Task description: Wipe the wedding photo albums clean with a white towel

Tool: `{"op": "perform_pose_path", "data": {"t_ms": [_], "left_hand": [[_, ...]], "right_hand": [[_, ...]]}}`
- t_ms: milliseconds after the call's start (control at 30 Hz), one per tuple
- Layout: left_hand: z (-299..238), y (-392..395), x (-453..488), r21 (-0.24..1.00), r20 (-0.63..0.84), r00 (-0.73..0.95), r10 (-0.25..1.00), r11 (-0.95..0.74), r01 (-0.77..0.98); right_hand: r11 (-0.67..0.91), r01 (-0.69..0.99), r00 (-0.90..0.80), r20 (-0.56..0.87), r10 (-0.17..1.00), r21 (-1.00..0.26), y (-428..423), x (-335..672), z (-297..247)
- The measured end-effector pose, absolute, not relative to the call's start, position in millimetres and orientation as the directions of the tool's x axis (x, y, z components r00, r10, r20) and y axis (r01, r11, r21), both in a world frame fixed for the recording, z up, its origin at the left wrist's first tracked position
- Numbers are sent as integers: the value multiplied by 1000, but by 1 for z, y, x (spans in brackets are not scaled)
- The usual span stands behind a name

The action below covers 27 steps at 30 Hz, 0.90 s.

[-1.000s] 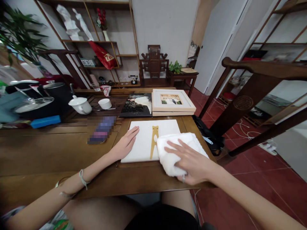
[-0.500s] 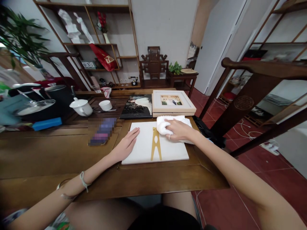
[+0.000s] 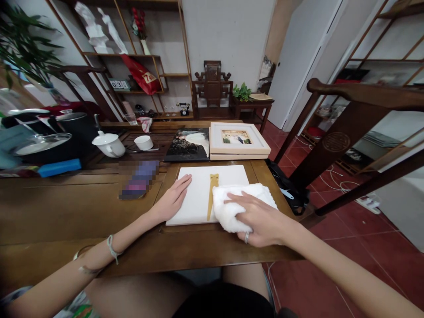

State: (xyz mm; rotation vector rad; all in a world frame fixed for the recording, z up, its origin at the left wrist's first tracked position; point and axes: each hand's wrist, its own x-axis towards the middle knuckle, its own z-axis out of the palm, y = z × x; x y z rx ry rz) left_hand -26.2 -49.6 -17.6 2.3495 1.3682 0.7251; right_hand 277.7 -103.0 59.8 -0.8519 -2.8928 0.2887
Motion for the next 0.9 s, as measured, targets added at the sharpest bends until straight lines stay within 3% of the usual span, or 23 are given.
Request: {"op": "perform_pose_path", "data": {"t_ms": [300,567,800,900], "left_hand": [[-14,-51,-27,505,246,414,876,-480,717],[-17,-50,-28,512,261,423,868,-496,701],[-17,-51,-27,506,263,415,871,-491,710],[-16,-51,-27,502,264,415,870,-492,712]], "right_hand": [[688,712,-685,76,725,-140,-25,240,60],[798,603,-798,-11,603,12,-61,230,57],[864,493,-870,-61,489,-106,-123,237,59],[848,507,-861,-46,507,-152,-117,235,59]]}}
